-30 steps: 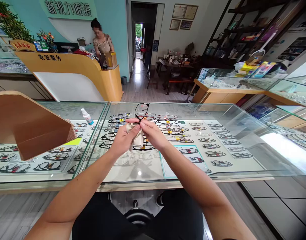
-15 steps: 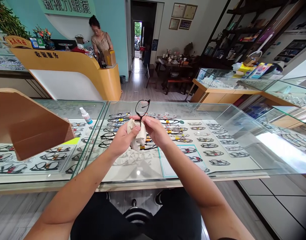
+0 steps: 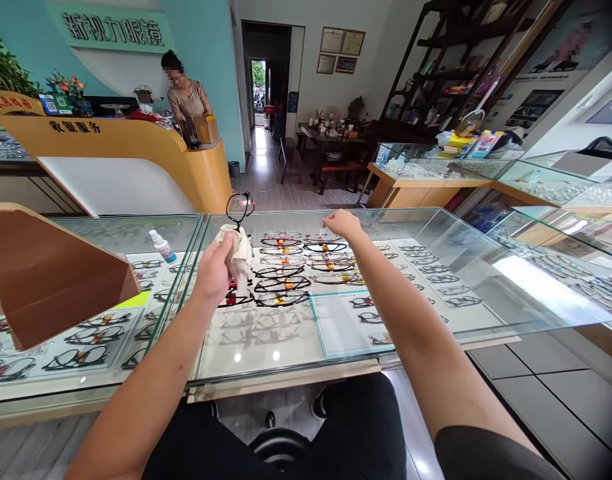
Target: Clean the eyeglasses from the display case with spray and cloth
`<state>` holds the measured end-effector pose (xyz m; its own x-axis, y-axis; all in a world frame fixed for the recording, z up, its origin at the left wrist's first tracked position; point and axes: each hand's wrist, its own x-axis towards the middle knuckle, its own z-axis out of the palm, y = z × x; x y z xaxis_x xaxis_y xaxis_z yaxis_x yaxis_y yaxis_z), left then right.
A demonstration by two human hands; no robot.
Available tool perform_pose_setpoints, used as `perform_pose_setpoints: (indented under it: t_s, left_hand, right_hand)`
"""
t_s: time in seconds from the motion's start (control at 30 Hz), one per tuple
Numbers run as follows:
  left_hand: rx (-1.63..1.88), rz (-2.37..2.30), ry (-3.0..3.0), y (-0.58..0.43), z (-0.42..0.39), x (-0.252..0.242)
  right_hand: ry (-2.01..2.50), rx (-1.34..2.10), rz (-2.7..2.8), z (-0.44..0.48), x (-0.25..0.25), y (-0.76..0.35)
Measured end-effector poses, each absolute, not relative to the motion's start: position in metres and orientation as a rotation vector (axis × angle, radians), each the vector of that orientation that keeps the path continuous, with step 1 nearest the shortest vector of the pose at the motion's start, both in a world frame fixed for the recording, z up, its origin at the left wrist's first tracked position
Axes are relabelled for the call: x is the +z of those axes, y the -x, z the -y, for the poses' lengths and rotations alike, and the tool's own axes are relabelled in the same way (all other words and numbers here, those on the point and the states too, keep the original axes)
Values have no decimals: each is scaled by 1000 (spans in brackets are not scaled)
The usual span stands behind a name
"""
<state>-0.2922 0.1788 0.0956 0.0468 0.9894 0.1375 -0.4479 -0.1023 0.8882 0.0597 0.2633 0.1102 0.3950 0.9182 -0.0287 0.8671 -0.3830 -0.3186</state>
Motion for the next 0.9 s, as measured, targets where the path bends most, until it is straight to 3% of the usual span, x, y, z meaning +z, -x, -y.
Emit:
perform_pose_setpoints:
  t_s: [0.53, 0.73, 0.9]
  left_hand:
    - [1383, -777, -1118, 292, -179, 94]
    - [1382, -689, -1074, 291, -179, 94]
    - [1381, -671, -1069, 291, -181, 91]
  right_hand:
    - [2559, 77, 1746, -302, 82, -73]
    - [2686, -75, 1512, -257, 99, -158]
    - [2778, -73, 1333, -198, 71, -212]
